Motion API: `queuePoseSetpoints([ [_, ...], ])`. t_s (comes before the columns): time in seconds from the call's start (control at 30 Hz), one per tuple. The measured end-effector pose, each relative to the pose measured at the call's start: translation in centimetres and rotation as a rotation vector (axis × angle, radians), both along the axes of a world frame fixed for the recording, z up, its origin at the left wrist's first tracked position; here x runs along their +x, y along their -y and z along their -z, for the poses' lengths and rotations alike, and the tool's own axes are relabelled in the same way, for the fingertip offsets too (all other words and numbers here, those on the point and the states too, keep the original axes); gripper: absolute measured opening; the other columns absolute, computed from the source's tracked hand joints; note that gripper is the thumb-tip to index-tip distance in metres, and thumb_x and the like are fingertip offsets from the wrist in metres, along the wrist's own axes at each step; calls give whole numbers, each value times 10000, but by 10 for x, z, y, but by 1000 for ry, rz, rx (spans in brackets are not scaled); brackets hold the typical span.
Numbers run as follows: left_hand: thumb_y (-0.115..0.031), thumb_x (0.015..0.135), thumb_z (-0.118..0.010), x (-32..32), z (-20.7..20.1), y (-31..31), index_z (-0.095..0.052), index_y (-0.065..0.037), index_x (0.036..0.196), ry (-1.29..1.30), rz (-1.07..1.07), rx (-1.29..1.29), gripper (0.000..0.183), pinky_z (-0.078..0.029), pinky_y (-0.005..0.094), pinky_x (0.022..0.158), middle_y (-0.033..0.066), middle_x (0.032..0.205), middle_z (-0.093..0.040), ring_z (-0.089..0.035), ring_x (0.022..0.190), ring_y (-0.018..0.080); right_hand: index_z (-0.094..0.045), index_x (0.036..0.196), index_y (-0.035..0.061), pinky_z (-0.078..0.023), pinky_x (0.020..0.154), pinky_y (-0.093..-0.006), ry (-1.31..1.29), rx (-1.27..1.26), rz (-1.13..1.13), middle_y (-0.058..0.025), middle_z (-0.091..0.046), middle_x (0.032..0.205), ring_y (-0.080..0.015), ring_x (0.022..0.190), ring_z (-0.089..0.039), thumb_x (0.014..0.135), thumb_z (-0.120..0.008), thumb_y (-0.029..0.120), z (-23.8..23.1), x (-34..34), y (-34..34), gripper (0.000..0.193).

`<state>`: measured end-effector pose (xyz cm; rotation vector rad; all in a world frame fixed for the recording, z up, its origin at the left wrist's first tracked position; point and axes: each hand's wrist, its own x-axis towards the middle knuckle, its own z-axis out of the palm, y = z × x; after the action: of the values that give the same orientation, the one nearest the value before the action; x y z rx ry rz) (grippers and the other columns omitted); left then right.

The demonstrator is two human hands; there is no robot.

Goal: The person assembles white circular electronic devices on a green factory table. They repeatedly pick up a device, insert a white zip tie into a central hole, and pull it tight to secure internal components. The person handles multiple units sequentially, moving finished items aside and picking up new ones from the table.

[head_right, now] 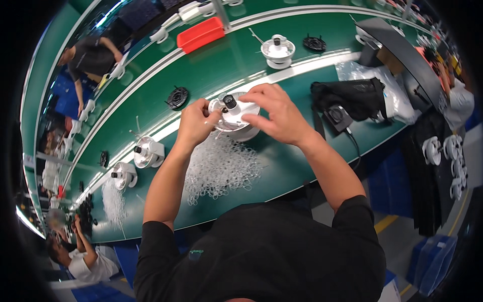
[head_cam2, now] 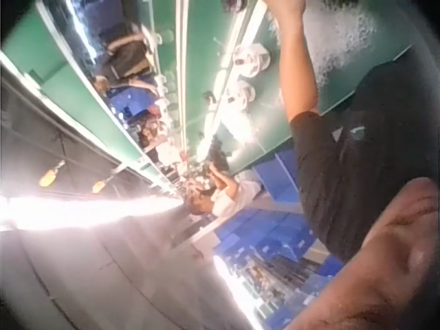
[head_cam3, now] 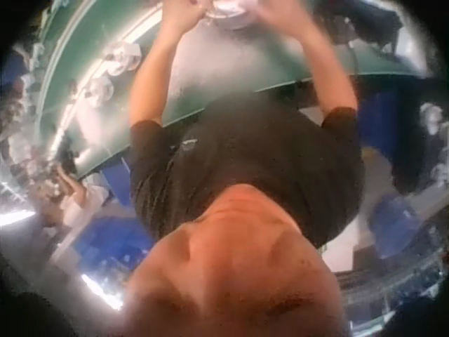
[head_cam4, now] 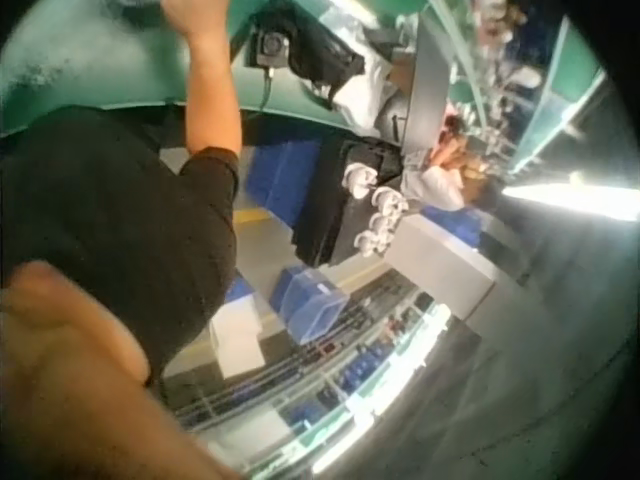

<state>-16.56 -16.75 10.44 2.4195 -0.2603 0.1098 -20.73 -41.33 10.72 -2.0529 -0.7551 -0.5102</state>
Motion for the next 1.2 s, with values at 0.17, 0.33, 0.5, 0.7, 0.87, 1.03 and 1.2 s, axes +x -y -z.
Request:
queuePoseSetpoints([
  [0.17,-258,795,-707,19,41,36,-651,46,874,-13,13,6,319,-532,433,665,211,757,-694,-693,709,352,-720,1092,145,-374,1003,-451,109,-288,49,-40,-606,996,-259,983,-557,781,-797,247,26,2,14,336],
  [0.33,-276,805,-703,19,62,47,-662,42,884,115,-11,22,330,-539,452,683,226,766,-691,-687,728,400,-742,997,143,-376,1009,-498,126,-320,-2,-12,-576,839,-238,867,-584,784,-788,194,48,8,9,225],
  [0.5,-296,843,-726,18,60,42,-685,30,931,38,49,-59,341,-551,413,697,207,803,-709,-705,753,352,-732,1022,126,-394,1002,-497,45,-342,-57,-28,-566,809,-246,824,-593,791,-779,148,58,10,-3,236],
  [0.7,-248,939,-686,19,46,-19,-674,20,983,-200,30,-345,272,-533,291,658,59,817,-699,-666,747,131,-721,962,85,-436,924,-428,2,-267,-95,-50,-597,811,-252,827,-613,790,-769,112,53,10,1,181],
  [0.87,-210,906,-724,-6,52,-45,-672,11,918,-204,60,-54,227,-500,279,650,67,784,-692,-622,691,121,-707,925,67,-460,850,-390,4,-122,-32,-50,-615,818,-259,814,-612,783,-771,101,60,9,-1,159],
  [1.03,-161,869,-744,-24,40,-39,-681,-6,911,-230,156,10,172,-489,315,639,64,759,-672,-588,657,142,-701,965,73,-448,870,-380,-14,-159,-69,-41,-619,857,-258,850,-599,770,-774,83,59,7,2,208],
  [1.2,-147,852,-753,-29,40,-30,-685,-10,927,-181,289,27,170,-489,310,644,59,804,-674,-585,679,140,-702,990,105,-429,895,-377,46,-298,-90,-31,-608,888,-245,883,-581,749,-782,72,48,5,4,256],
])
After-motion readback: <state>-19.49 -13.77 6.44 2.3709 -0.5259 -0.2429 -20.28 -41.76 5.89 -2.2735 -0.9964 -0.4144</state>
